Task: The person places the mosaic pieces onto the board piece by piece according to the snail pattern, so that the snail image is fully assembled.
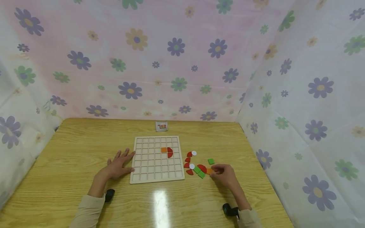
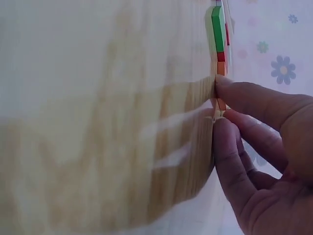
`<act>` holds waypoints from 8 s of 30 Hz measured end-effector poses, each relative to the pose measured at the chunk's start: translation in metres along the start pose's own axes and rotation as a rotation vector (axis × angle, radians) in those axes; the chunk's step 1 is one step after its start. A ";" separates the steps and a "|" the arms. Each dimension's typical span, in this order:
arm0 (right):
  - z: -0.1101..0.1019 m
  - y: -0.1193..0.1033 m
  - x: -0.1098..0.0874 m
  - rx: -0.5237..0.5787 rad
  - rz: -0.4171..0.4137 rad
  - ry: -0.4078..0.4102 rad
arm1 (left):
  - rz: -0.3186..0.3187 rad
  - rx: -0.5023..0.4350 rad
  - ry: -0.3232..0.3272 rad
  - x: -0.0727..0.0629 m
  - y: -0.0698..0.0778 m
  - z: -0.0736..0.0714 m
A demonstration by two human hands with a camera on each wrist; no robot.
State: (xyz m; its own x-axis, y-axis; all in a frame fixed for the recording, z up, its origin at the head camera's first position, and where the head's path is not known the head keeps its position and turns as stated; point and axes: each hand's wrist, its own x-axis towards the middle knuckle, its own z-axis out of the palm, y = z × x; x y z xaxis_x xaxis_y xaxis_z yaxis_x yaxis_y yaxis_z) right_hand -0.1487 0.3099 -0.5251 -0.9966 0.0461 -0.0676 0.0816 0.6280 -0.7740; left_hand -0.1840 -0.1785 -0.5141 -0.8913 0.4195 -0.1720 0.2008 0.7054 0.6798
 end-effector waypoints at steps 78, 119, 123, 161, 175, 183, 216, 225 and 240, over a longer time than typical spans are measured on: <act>0.065 -0.054 0.024 0.529 -0.140 -0.265 | 0.003 -0.016 0.013 0.000 -0.004 0.003; 0.115 -0.103 0.047 0.318 -0.165 -0.221 | 0.011 -0.033 0.015 0.000 -0.007 0.003; 0.116 -0.105 0.054 0.289 -0.179 -0.239 | 0.010 -0.042 0.011 0.000 -0.007 0.004; 0.135 -0.118 0.082 0.103 -0.221 -0.191 | -0.003 -0.025 0.006 -0.001 -0.001 0.001; 0.135 -0.120 0.086 0.122 -0.166 -0.222 | -0.018 -0.022 -0.001 0.000 0.000 0.002; 0.137 -0.124 0.083 0.012 -0.222 -0.193 | -0.010 -0.024 0.002 0.000 -0.001 0.001; 0.084 -0.103 0.033 0.104 -0.274 -0.273 | 0.002 -0.031 -0.011 -0.002 0.000 -0.001; 0.071 -0.071 0.042 0.061 -0.212 -0.164 | 0.011 -0.027 -0.004 -0.002 -0.002 0.001; 0.058 -0.053 0.045 0.074 -0.152 -0.145 | 0.004 -0.023 -0.002 -0.003 0.001 -0.001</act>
State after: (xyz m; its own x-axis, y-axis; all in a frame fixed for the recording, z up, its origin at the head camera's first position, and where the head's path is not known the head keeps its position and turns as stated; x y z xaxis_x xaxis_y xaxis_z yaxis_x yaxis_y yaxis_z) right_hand -0.1975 0.2334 -0.5234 -0.9865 -0.1604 -0.0326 -0.0638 0.5603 -0.8258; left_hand -0.1811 -0.1795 -0.5122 -0.8898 0.4233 -0.1706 0.1947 0.6901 0.6970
